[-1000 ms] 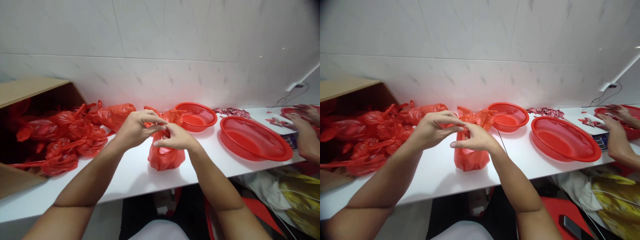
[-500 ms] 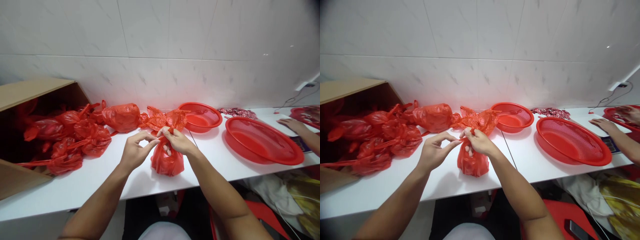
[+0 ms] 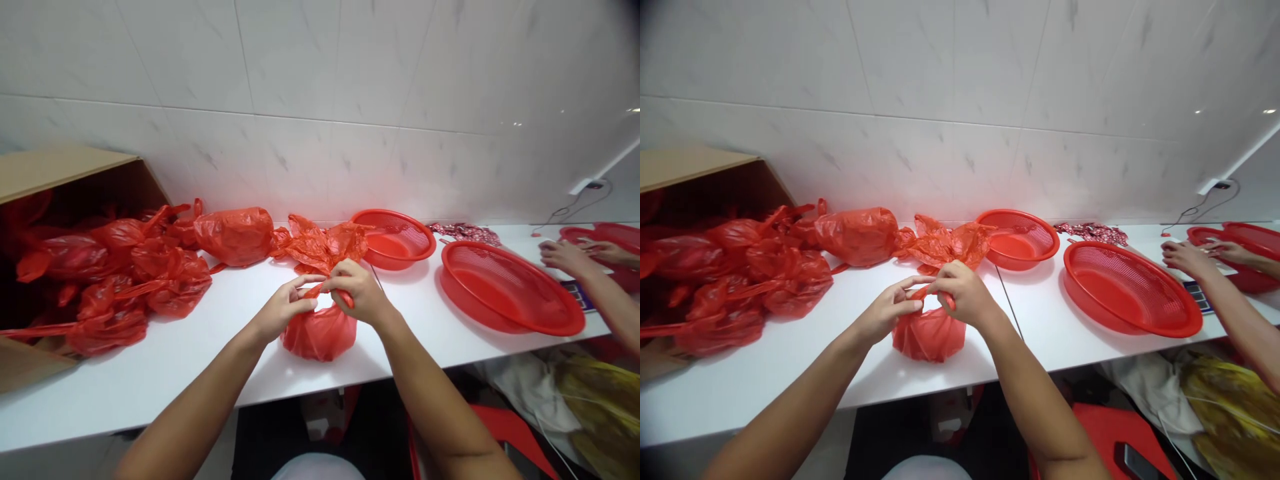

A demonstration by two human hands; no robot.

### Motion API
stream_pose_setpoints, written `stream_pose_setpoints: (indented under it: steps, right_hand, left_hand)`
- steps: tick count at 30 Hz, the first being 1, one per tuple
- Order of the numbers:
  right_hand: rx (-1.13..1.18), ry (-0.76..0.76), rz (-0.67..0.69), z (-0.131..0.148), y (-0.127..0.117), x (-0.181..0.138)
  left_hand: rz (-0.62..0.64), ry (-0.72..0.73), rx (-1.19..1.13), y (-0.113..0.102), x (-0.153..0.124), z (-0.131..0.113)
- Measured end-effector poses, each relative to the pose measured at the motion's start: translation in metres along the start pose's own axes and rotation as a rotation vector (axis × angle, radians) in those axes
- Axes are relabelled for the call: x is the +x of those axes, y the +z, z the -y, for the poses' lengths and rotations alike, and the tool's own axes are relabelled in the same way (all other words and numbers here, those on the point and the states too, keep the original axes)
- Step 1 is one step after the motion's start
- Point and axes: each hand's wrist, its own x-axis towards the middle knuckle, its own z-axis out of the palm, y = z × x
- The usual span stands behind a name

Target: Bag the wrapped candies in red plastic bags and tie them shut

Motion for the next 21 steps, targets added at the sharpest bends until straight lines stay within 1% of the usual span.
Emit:
stream_pose_setpoints:
  steps: [3,6,8,9,11,14,16,18,19,20,21]
  right_hand:
    - [-0.162,-0.149,-0.040,-0.008,0.016,-0.008]
    - [-0.235,-0.186,-0.016,-0.008,0.023,-0.014]
    - [-0.255,-0.177,-0.013,-0.006,0.023,-0.019]
    - [-0.255,-0.169,-0.012,-0.004,0.023,-0.023]
    - [-0.232,-0.145,-0.005,0.000,0.021,-0.038]
    - [-0.158,-0.031,-0.033,0.002,0.020,-0.080]
    - [-0.133,0.108,-0.080,0.002,0.021,-0.115]
    - [-0.092,0.286,-0.109,0.002,0.025,-0.145]
    - [-0.046,0.377,-0.108,0.002,0.028,-0.155]
    - [0.017,0.458,-0.100,0.002,0.032,-0.160]
    - [0.089,0.523,-0.088,0.001,0.036,-0.160]
  left_hand:
    - [-0.049,-0.062,-0.170,0.003,0.001,0.007]
    - [-0.027,-0.092,-0.205,0.006,0.001,0.012]
    - [-0.020,-0.068,-0.120,0.004,0.001,0.011]
    - [-0.042,-0.042,-0.042,0.001,-0.001,0.010]
    - [-0.127,0.019,0.174,-0.010,-0.006,0.007]
    - [-0.330,0.072,0.549,-0.037,-0.023,0.006]
    - [-0.428,0.043,0.741,-0.059,-0.040,0.011]
    - [-0.462,-0.025,0.854,-0.075,-0.055,0.021]
    - [-0.465,-0.057,0.877,-0.080,-0.061,0.026]
    - [-0.470,-0.065,0.885,-0.081,-0.065,0.033]
    - [-0.476,-0.040,0.885,-0.079,-0.066,0.039]
